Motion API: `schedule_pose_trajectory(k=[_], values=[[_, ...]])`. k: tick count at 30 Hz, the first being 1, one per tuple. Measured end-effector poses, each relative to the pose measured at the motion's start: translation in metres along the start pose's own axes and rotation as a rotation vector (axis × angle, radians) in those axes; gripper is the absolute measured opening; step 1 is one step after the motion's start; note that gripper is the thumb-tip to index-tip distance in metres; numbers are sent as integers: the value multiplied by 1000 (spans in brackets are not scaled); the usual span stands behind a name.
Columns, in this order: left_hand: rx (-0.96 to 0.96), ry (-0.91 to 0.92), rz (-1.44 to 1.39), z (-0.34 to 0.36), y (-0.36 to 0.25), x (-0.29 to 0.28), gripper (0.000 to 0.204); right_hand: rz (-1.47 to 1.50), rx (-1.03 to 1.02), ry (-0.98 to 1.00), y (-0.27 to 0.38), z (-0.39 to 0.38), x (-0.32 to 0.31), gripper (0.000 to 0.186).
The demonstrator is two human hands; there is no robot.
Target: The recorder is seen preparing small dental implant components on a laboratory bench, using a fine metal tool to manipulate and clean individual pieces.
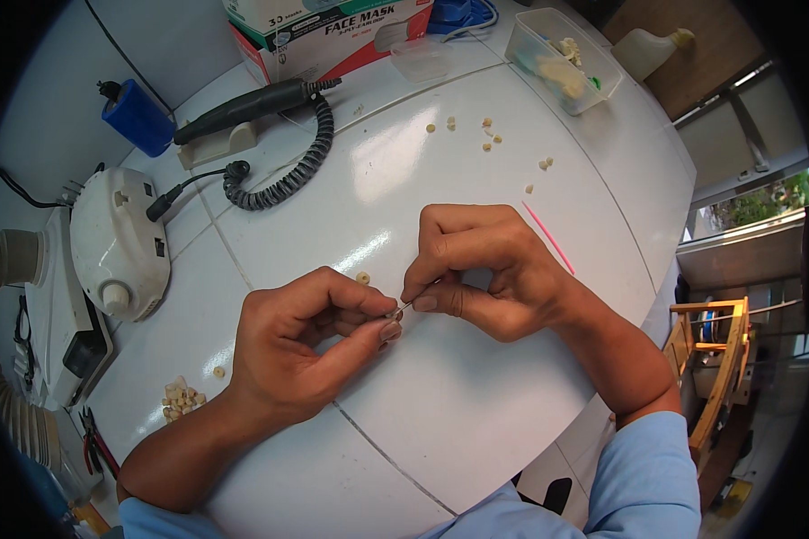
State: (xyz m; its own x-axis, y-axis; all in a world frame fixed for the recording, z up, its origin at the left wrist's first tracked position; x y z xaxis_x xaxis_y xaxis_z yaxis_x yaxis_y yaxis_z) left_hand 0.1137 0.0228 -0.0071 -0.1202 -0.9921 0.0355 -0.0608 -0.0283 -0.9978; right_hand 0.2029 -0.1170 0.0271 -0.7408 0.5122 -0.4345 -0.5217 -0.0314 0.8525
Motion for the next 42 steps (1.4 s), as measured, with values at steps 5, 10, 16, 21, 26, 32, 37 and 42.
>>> schedule_pose_trajectory(k=[5, 10, 16, 21, 26, 32, 37, 42], values=[[3, -3, 20, 0, -1, 0, 14, 25, 29, 3, -2, -1, 1, 8], [34, -1, 39, -1, -2, 1, 15, 37, 40, 3, -3, -1, 3, 8], [19, -10, 28, -1, -1, 1, 14, 29, 35, 12, -2, -1, 3, 8], [34, -9, 27, 0, -1, 1, 14, 16, 35, 13, -2, -1, 1, 8], [29, -17, 27, -1, -1, 2, 14, 18, 31, 22, -2, -1, 1, 9], [34, -18, 23, 0, 0, 2, 14, 28, 30, 14, -3, -1, 3, 8], [45, -8, 62, -1, -1, 2, 13, 22, 14, 15, -2, -1, 3, 9], [62, -15, 69, 0, -1, 2, 13, 36, -9, 2, -3, -2, 4, 8]])
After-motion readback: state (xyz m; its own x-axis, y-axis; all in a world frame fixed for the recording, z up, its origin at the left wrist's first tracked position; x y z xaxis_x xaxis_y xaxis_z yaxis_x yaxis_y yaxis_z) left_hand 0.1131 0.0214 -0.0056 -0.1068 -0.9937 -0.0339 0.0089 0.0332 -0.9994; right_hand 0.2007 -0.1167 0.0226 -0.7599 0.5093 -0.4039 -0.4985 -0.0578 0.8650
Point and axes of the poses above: each hand's wrist, its own z-axis towards the middle knuckle, its own x-axis out of the palm, y = z × x, the point moved 9 cm from there along z, towards the middle knuckle, and after that the axes turned 2 degrees about -x, right-handed, at the moved point
